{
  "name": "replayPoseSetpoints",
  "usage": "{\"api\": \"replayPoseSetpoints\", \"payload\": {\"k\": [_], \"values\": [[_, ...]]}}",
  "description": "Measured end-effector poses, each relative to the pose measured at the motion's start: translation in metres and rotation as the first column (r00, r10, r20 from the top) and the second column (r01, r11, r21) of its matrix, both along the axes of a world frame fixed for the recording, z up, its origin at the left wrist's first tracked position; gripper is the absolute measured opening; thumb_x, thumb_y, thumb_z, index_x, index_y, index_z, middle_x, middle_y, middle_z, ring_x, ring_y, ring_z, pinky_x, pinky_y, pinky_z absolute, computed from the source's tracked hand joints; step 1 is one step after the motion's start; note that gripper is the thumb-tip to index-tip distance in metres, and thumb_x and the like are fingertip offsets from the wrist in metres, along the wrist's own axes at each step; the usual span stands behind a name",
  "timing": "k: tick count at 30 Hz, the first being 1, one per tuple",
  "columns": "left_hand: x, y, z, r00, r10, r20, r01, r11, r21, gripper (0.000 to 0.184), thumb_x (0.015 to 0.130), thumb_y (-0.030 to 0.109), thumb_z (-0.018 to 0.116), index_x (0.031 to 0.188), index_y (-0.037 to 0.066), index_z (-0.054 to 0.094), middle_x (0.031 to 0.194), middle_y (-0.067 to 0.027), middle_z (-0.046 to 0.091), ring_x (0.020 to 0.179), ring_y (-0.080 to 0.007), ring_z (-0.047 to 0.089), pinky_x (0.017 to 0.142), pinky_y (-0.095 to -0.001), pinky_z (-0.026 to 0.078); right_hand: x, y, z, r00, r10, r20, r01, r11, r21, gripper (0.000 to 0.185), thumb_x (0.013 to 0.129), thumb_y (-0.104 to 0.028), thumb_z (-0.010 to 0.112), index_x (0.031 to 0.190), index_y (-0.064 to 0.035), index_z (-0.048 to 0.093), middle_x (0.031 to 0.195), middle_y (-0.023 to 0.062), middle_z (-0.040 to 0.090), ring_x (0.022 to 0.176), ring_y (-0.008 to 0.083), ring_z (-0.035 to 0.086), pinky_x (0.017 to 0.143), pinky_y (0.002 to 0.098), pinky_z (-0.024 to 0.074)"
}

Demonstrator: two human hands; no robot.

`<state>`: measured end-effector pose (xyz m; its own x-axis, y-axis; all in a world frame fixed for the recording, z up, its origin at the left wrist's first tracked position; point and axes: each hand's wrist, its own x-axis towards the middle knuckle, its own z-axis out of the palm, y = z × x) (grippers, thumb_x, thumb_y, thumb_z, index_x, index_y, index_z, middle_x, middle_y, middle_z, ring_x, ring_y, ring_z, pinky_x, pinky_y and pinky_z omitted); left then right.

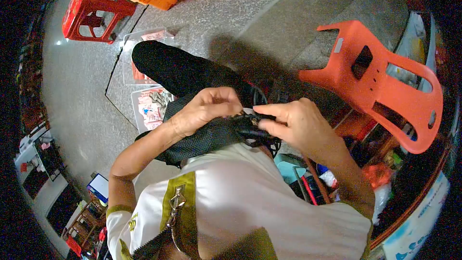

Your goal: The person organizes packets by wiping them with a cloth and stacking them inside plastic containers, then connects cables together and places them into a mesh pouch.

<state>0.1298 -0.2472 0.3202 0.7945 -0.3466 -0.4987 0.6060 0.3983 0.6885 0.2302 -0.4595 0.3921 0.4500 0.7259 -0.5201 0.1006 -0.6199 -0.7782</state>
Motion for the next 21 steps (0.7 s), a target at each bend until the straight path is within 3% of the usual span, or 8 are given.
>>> {"api": "replayPoseSetpoints", "payload": {"k": [2,3,6,9,16,21], "values": [[0.000,-0.001,-0.001,1.000,-0.002,0.003,0.002,1.000,-0.018,0.010,0.088,0.013,0.062,0.090,0.003,0.063,0.086,0.0004,0.064,0.080,-0.0066,0.056,0.073,-0.0224,0.044,0.010,0.003,0.004,0.982,0.187,0.041,-0.187,0.982,0.002,0.022,0.082,-0.007,0.067,0.103,-0.0009,0.068,0.059,0.0120,0.062,0.047,0.0136,0.057,0.050,0.0285,0.0435],[0.001,0.000,-0.001,1.000,-0.014,0.005,0.014,1.000,-0.020,0.010,0.088,0.013,0.062,0.090,0.003,0.063,0.086,0.0003,0.064,0.080,-0.0066,0.056,0.073,-0.0224,0.044,0.011,0.002,-0.003,0.975,0.201,0.092,-0.205,0.978,0.039,0.020,0.080,-0.010,0.071,0.098,-0.0023,0.068,0.057,0.0154,0.059,0.047,0.0175,0.058,0.049,0.0300,0.0419],[-0.001,0.003,-0.002,1.000,-0.022,0.009,0.022,0.999,-0.027,0.011,0.089,0.014,0.062,0.091,0.003,0.064,0.087,0.0004,0.064,0.080,-0.0065,0.056,0.073,-0.0221,0.043,0.012,0.013,0.000,0.956,0.266,0.126,-0.258,0.963,-0.078,0.016,0.081,-0.010,0.070,0.094,-0.0016,0.066,0.058,0.0140,0.060,0.048,0.0190,0.059,0.048,0.0304,0.0422],[0.002,0.010,-0.003,0.997,-0.077,-0.004,0.077,0.996,-0.052,0.013,0.090,0.015,0.061,0.094,0.003,0.065,0.088,0.0010,0.063,0.080,-0.0061,0.055,0.073,-0.0218,0.043,-0.004,0.006,-0.015,0.968,0.115,0.223,-0.123,0.992,0.022,0.018,0.083,-0.021,0.069,0.089,-0.0054,0.064,0.065,0.0162,0.064,0.061,0.0337,0.065,0.054,0.0414,0.0499],[0.006,0.018,-0.004,0.978,-0.209,0.006,0.209,0.977,-0.054,0.017,0.093,0.018,0.060,0.099,0.002,0.063,0.091,0.0009,0.064,0.084,-0.0056,0.055,0.076,-0.0211,0.044,-0.021,0.001,-0.016,0.951,0.005,0.308,-0.042,0.993,0.113,0.013,0.086,-0.017,0.066,0.095,-0.0077,0.062,0.073,0.0152,0.066,0.063,0.0330,0.065,0.054,0.0405,0.0507],[0.010,0.017,-0.001,0.939,-0.314,0.138,0.302,0.948,0.097,0.018,0.091,0.016,0.065,0.102,0.002,0.065,0.094,0.0000,0.063,0.093,-0.0081,0.055,0.085,-0.0253,0.044,-0.021,0.006,-0.017,0.939,-0.018,0.343,-0.035,0.988,0.149,0.012,0.087,-0.014,0.063,0.096,-0.0066,0.062,0.077,0.0161,0.066,0.066,0.0334,0.066,0.055,0.0408,0.0513]]}}
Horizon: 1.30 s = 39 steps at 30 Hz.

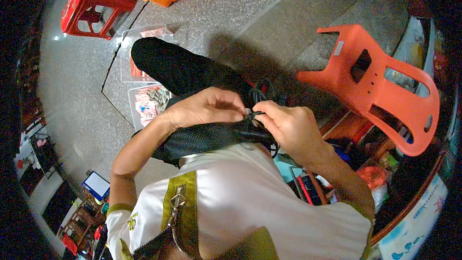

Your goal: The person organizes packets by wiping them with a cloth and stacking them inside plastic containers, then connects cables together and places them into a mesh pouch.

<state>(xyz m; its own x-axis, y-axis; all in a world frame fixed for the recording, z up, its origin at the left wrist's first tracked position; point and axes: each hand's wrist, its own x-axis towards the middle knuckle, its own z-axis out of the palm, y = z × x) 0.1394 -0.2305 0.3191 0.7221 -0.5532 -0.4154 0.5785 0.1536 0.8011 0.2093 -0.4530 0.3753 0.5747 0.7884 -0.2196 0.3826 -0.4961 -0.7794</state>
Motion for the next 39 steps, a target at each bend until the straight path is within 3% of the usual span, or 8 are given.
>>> {"api": "replayPoseSetpoints", "payload": {"k": [4,7,10,16,19,24,30,39], "values": [[0.001,0.002,-0.005,0.997,-0.033,0.067,0.032,0.999,0.010,0.020,0.091,0.017,0.064,0.104,0.002,0.065,0.094,-0.0006,0.063,0.093,-0.0087,0.055,0.085,-0.0258,0.044,0.005,0.007,-0.002,1.000,0.015,0.015,-0.015,1.000,0.003,0.014,0.087,-0.013,0.063,0.099,-0.0060,0.062,0.078,0.0167,0.066,0.069,0.0347,0.066,0.056,0.0409,0.0513],[0.004,0.007,-0.002,0.995,-0.007,-0.104,0.005,1.000,-0.028,0.021,0.092,0.018,0.063,0.105,0.002,0.065,0.094,-0.0005,0.063,0.094,-0.0084,0.055,0.085,-0.0257,0.044,0.006,0.009,-0.001,1.000,0.013,-0.001,-0.013,1.000,0.004,0.015,0.087,-0.012,0.063,0.100,-0.0059,0.062,0.080,0.0165,0.066,0.070,0.0351,0.066,0.057,0.0411,0.0515],[0.004,0.008,-0.004,0.993,0.001,-0.121,-0.006,0.999,-0.046,0.022,0.092,0.019,0.062,0.105,0.001,0.065,0.094,-0.0003,0.063,0.094,-0.0082,0.055,0.085,-0.0251,0.044,0.005,0.008,0.002,1.000,0.014,-0.003,-0.014,1.000,-0.012,0.014,0.087,-0.012,0.063,0.100,-0.0062,0.062,0.082,0.0159,0.067,0.071,0.0344,0.066,0.058,0.0409,0.0518],[0.002,0.005,-0.007,0.998,-0.062,0.032,0.063,0.998,-0.016,0.020,0.089,0.015,0.064,0.103,0.001,0.064,0.094,-0.0010,0.063,0.093,-0.0097,0.056,0.083,-0.0248,0.046,0.002,0.005,0.000,1.000,-0.002,0.008,0.002,1.000,-0.002,0.014,0.087,-0.011,0.062,0.101,-0.0071,0.062,0.084,0.0152,0.067,0.071,0.0325,0.067,0.058,0.0398,0.0524],[0.001,0.005,-0.007,0.999,0.011,0.051,-0.013,0.999,0.052,0.018,0.087,0.012,0.064,0.099,0.000,0.064,0.094,-0.0024,0.064,0.092,-0.0104,0.057,0.083,-0.0255,0.046,0.003,0.006,-0.001,1.000,0.004,0.018,-0.004,1.000,-0.005,0.014,0.088,-0.012,0.062,0.101,-0.0074,0.062,0.084,0.0149,0.067,0.071,0.0326,0.067,0.058,0.0396,0.0525],[-0.002,0.003,-0.006,0.993,0.103,-0.061,-0.102,0.995,0.018,0.015,0.085,0.012,0.064,0.093,0.000,0.064,0.091,-0.0034,0.064,0.087,-0.0105,0.058,0.080,-0.0248,0.046,0.004,0.004,0.008,0.998,0.016,-0.059,-0.020,0.998,-0.066,0.014,0.088,-0.012,0.061,0.101,-0.0077,0.062,0.085,0.0139,0.068,0.071,0.0322,0.067,0.059,0.0391,0.0528],[0.000,0.004,-0.004,0.958,0.125,-0.259,-0.155,0.983,-0.099,0.017,0.082,0.014,0.066,0.094,0.001,0.066,0.084,-0.0014,0.064,0.081,-0.0089,0.056,0.074,-0.0229,0.044,0.005,0.002,0.007,0.995,0.018,-0.099,-0.017,1.000,0.016,0.014,0.088,-0.011,0.061,0.101,-0.0071,0.063,0.085,0.0133,0.068,0.072,0.0299,0.068,0.060,0.0377,0.0534],[0.001,0.003,-0.008,0.960,0.100,-0.263,-0.138,0.981,-0.133,0.019,0.083,0.019,0.060,0.089,0.001,0.064,0.080,0.0004,0.057,0.074,-0.0082,0.049,0.066,-0.0227,0.038,0.000,0.009,-0.004,0.998,-0.018,0.064,0.010,0.992,0.123,0.019,0.086,-0.012,0.065,0.104,-0.0087,0.062,0.080,0.0130,0.067,0.068,0.0282,0.068,0.056,0.0374,0.0520]]}}
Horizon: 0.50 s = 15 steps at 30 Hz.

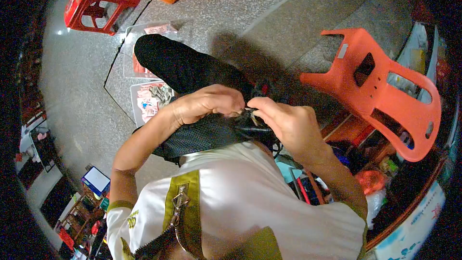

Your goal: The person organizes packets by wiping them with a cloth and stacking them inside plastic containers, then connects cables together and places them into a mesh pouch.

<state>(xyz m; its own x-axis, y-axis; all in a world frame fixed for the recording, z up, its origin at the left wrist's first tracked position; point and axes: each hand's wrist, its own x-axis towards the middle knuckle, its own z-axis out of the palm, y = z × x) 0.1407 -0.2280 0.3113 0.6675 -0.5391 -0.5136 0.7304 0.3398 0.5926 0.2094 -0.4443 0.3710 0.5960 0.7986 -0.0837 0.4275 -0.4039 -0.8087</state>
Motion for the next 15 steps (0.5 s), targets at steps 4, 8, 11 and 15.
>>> {"api": "replayPoseSetpoints", "payload": {"k": [4,8,11,15], "values": [[0.000,-0.001,-0.007,0.997,-0.066,0.045,0.067,0.997,-0.029,0.019,0.084,0.020,0.058,0.087,0.001,0.062,0.077,0.0012,0.053,0.070,-0.0075,0.044,0.061,-0.0226,0.034,0.005,0.003,0.002,0.999,0.004,-0.034,-0.009,0.988,-0.151,0.024,0.086,-0.013,0.067,0.108,-0.0098,0.058,0.070,0.0136,0.064,0.065,0.0284,0.067,0.054,0.0383,0.0500],[-0.002,-0.003,-0.002,0.999,0.019,-0.037,-0.020,1.000,-0.010,0.018,0.085,0.020,0.059,0.087,0.002,0.061,0.079,0.0000,0.055,0.070,-0.0070,0.046,0.062,-0.0205,0.035,0.014,0.001,0.011,0.977,-0.065,-0.204,0.015,0.972,-0.234,0.027,0.087,-0.013,0.066,0.111,-0.0089,0.054,0.063,0.0136,0.060,0.058,0.0261,0.064,0.051,0.0346,0.0463],[-0.003,-0.007,-0.002,0.996,0.077,-0.053,-0.077,0.997,0.001,0.017,0.086,0.020,0.059,0.087,0.003,0.061,0.081,-0.0011,0.058,0.071,-0.0070,0.048,0.063,-0.0196,0.037,0.014,-0.008,0.006,0.944,-0.135,-0.301,0.067,0.972,-0.224,0.028,0.087,-0.011,0.065,0.113,-0.0083,0.053,0.061,0.0132,0.059,0.053,0.0222,0.060,0.050,0.0321,0.0430],[0.000,-0.006,0.000,0.999,0.047,-0.018,-0.047,0.999,0.016,0.016,0.086,0.020,0.060,0.088,0.004,0.061,0.085,-0.0019,0.061,0.074,-0.0081,0.052,0.067,-0.0200,0.040,0.011,-0.006,0.009,0.873,-0.288,-0.394,0.202,0.948,-0.246,0.025,0.086,-0.010,0.067,0.109,-0.0074,0.055,0.063,0.0136,0.060,0.053,0.0187,0.060,0.051,0.0311,0.0428]]}}
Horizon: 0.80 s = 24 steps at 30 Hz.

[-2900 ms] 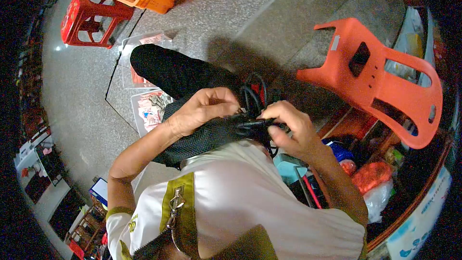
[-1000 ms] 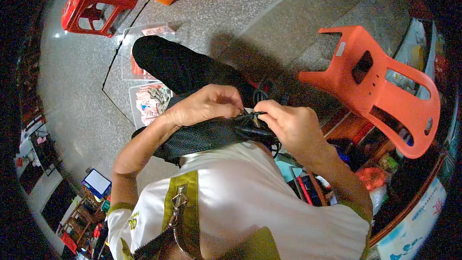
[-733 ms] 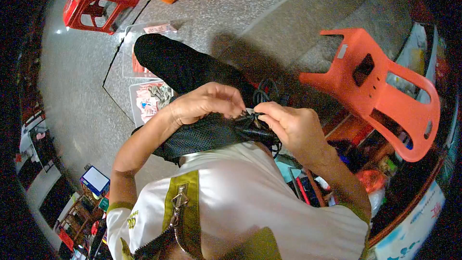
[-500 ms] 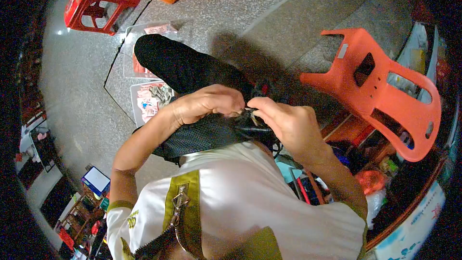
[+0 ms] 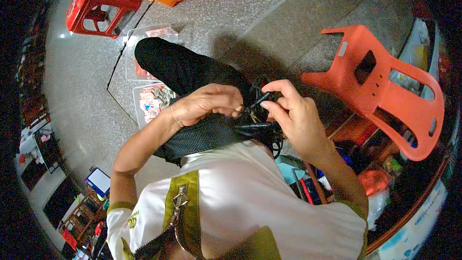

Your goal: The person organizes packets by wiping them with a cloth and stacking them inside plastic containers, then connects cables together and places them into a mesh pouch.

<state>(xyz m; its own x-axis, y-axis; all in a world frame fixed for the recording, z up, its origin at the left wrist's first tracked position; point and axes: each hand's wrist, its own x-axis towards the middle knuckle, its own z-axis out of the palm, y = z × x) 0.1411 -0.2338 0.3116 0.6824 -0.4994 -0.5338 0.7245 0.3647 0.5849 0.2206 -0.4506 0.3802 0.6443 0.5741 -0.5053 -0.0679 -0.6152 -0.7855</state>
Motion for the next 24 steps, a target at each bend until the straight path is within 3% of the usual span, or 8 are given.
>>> {"api": "replayPoseSetpoints", "payload": {"k": [3,6,9,12,18,21,24], "values": [[-0.001,-0.003,0.001,0.997,-0.018,0.077,0.015,0.999,0.038,0.015,0.086,0.019,0.059,0.089,0.004,0.061,0.086,-0.0012,0.061,0.077,-0.0089,0.053,0.070,-0.0210,0.041,0.002,-0.002,0.000,0.993,0.092,0.074,-0.094,0.995,0.021,0.020,0.085,-0.012,0.069,0.102,-0.0062,0.059,0.068,0.0126,0.064,0.057,0.0204,0.063,0.053,0.0311,0.0457],[-0.002,-0.007,0.001,0.990,-0.016,0.137,0.007,0.998,0.061,0.015,0.087,0.019,0.059,0.090,0.005,0.061,0.086,-0.0003,0.060,0.079,-0.0091,0.054,0.072,-0.0221,0.042,0.004,-0.003,-0.003,0.840,0.192,0.508,-0.306,0.940,0.152,0.017,0.083,-0.014,0.071,0.093,-0.0048,0.062,0.073,0.0106,0.065,0.062,0.0220,0.066,0.055,0.0316,0.0491],[-0.002,-0.008,0.002,0.986,0.004,0.166,-0.016,0.997,0.071,0.016,0.088,0.020,0.058,0.091,0.005,0.060,0.086,0.0003,0.060,0.079,-0.0089,0.053,0.073,-0.0225,0.042,0.004,0.001,-0.001,0.848,0.198,0.492,-0.322,0.929,0.180,0.018,0.080,-0.014,0.073,0.091,-0.0039,0.063,0.077,0.0092,0.066,0.065,0.0227,0.066,0.057,0.0327,0.0510],[0.001,-0.011,0.005,0.983,0.020,0.180,-0.039,0.994,0.103,0.017,0.090,0.021,0.057,0.092,0.004,0.060,0.087,0.0005,0.059,0.080,-0.0086,0.053,0.073,-0.0226,0.042,0.003,-0.002,-0.002,0.934,0.138,0.330,-0.204,0.963,0.176,0.016,0.079,-0.011,0.074,0.089,-0.0029,0.063,0.077,0.0101,0.065,0.067,0.0220,0.066,0.059,0.0318,0.0510],[0.000,-0.012,0.007,0.978,0.039,0.204,-0.062,0.993,0.105,0.013,0.092,0.015,0.054,0.093,0.003,0.058,0.086,0.0018,0.058,0.078,-0.0065,0.051,0.072,-0.0218,0.042,0.002,-0.008,-0.009,0.958,0.151,0.242,-0.219,0.933,0.287,0.015,0.080,-0.007,0.073,0.090,-0.0011,0.062,0.075,0.0102,0.065,0.063,0.0175,0.065,0.056,0.0293,0.0504],[-0.001,-0.013,0.008,0.970,0.040,0.241,-0.065,0.993,0.097,0.010,0.093,0.012,0.053,0.093,0.003,0.057,0.085,0.0024,0.055,0.077,-0.0059,0.049,0.071,-0.0217,0.042,0.003,-0.008,-0.004,0.970,0.094,0.223,-0.145,0.963,0.226,0.015,0.081,-0.006,0.073,0.089,0.0006,0.062,0.072,0.0086,0.064,0.061,0.0131,0.064,0.055,0.0274,0.0499],[-0.001,-0.011,0.012,0.968,0.026,0.248,-0.055,0.992,0.110,0.009,0.094,0.011,0.053,0.093,0.003,0.055,0.084,0.0023,0.053,0.077,-0.0058,0.047,0.071,-0.0221,0.042,-0.002,-0.003,-0.009,0.993,-0.090,0.073,0.072,0.971,0.230,0.015,0.081,-0.005,0.073,0.087,0.0014,0.061,0.071,0.0074,0.064,0.061,0.0100,0.063,0.055,0.0259,0.0495]]}}
